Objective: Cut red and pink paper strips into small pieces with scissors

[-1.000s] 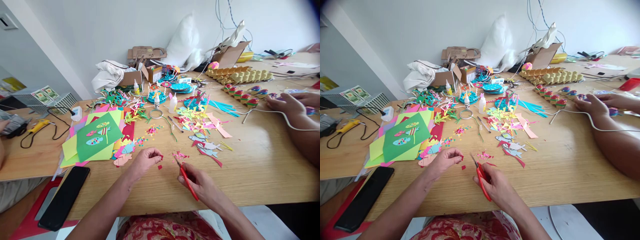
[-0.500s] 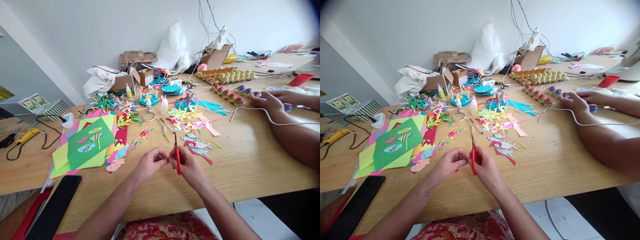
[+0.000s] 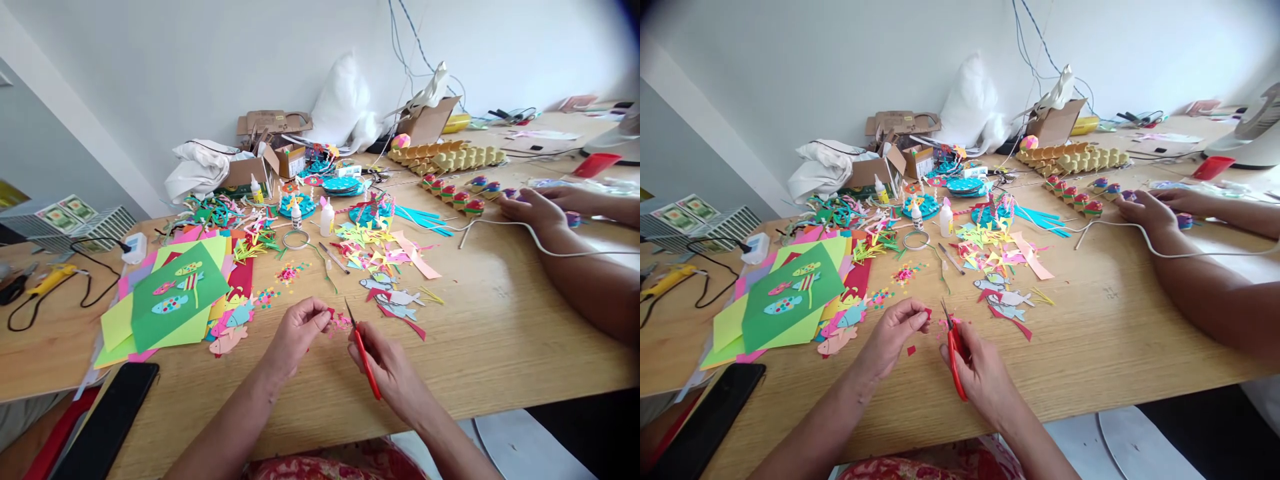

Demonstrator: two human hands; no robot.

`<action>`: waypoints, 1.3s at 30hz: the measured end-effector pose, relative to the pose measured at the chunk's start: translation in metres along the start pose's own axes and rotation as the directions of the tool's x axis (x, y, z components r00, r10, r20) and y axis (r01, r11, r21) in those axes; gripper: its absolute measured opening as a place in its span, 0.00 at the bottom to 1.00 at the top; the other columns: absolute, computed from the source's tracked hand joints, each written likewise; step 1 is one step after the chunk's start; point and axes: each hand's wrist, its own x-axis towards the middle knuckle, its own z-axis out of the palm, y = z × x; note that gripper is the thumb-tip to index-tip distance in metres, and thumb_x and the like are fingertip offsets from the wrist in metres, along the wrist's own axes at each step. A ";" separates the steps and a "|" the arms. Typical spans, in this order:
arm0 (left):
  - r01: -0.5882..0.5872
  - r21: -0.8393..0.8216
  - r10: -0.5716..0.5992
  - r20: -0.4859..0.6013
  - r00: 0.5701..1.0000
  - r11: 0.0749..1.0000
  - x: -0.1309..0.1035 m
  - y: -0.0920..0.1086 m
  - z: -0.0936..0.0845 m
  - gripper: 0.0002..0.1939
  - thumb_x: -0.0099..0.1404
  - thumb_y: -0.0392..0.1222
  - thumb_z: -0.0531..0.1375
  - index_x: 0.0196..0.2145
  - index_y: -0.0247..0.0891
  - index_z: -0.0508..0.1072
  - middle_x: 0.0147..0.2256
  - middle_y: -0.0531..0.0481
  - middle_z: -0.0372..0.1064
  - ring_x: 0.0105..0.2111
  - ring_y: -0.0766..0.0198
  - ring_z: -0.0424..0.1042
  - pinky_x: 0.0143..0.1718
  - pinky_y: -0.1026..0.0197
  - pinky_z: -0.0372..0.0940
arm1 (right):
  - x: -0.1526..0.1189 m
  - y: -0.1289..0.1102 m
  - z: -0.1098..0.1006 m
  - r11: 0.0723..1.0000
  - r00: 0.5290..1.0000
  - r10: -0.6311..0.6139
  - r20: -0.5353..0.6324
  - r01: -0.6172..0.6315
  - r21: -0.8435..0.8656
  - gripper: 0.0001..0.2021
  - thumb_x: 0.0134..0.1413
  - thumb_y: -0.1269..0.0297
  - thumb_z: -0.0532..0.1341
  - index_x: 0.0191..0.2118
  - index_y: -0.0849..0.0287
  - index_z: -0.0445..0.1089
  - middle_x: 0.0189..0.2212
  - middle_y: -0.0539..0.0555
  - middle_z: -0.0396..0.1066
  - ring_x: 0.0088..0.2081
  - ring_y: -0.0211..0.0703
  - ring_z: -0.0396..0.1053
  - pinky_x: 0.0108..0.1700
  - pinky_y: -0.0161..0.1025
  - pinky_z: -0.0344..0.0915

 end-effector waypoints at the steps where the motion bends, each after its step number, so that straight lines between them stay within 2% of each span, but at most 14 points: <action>1: -0.002 -0.033 0.002 0.001 1.000 0.999 0.000 0.001 0.000 0.07 0.55 0.41 0.56 0.26 0.34 0.66 0.23 0.54 0.62 0.25 0.70 0.62 0.30 0.67 0.58 | -0.003 0.001 0.001 1.000 1.000 0.000 0.011 0.001 -0.024 0.10 0.54 0.60 0.48 0.26 0.58 0.56 0.19 0.46 0.56 0.21 0.34 0.55 0.24 0.32 0.52; 5: 0.009 -0.105 -0.006 0.027 1.000 0.994 0.000 0.003 0.003 0.07 0.56 0.41 0.56 0.27 0.33 0.67 0.24 0.52 0.63 0.26 0.69 0.63 0.32 0.64 0.60 | -0.006 0.003 0.002 0.997 1.000 -0.016 0.024 0.017 -0.075 0.11 0.54 0.60 0.47 0.25 0.58 0.56 0.18 0.46 0.56 0.21 0.34 0.55 0.24 0.32 0.51; 12: 0.026 -0.092 -0.020 0.066 0.998 0.995 0.001 0.003 0.009 0.08 0.55 0.42 0.57 0.27 0.33 0.67 0.24 0.51 0.64 0.26 0.69 0.64 0.32 0.64 0.60 | -0.001 0.002 0.001 0.995 0.998 -0.053 0.028 0.055 -0.081 0.12 0.55 0.59 0.46 0.26 0.59 0.57 0.19 0.46 0.56 0.21 0.33 0.54 0.23 0.31 0.51; 18: 0.036 -0.083 -0.028 0.096 0.995 0.996 0.001 0.001 0.011 0.07 0.55 0.41 0.56 0.27 0.33 0.67 0.24 0.52 0.63 0.27 0.69 0.63 0.32 0.65 0.60 | -0.001 0.000 -0.001 0.996 0.999 -0.036 0.036 0.039 -0.081 0.12 0.55 0.59 0.46 0.27 0.59 0.57 0.19 0.45 0.55 0.21 0.33 0.53 0.24 0.31 0.51; 25: 0.063 -0.072 -0.056 0.100 0.993 0.995 0.001 0.001 0.010 0.08 0.54 0.42 0.57 0.26 0.33 0.67 0.23 0.52 0.64 0.26 0.69 0.63 0.32 0.65 0.60 | -0.002 0.002 0.000 0.997 0.999 -0.044 0.006 0.044 -0.065 0.12 0.55 0.60 0.47 0.26 0.60 0.58 0.18 0.45 0.54 0.21 0.32 0.50 0.23 0.30 0.49; 31: 0.076 -0.072 -0.070 0.087 0.994 0.994 0.000 0.002 0.008 0.09 0.53 0.44 0.58 0.26 0.34 0.67 0.24 0.52 0.64 0.26 0.69 0.64 0.31 0.65 0.60 | -0.004 0.002 0.000 0.996 0.999 -0.042 0.001 0.042 -0.084 0.12 0.55 0.61 0.48 0.23 0.59 0.55 0.17 0.44 0.52 0.20 0.32 0.49 0.22 0.31 0.48; 39: 0.067 -0.063 -0.062 0.079 0.995 0.996 0.000 0.001 0.005 0.09 0.54 0.44 0.57 0.27 0.34 0.66 0.25 0.52 0.65 0.27 0.68 0.65 0.33 0.63 0.61 | -0.006 0.004 0.000 0.996 0.999 -0.005 0.034 0.008 -0.092 0.14 0.55 0.59 0.47 0.22 0.59 0.54 0.16 0.44 0.50 0.20 0.32 0.48 0.22 0.31 0.47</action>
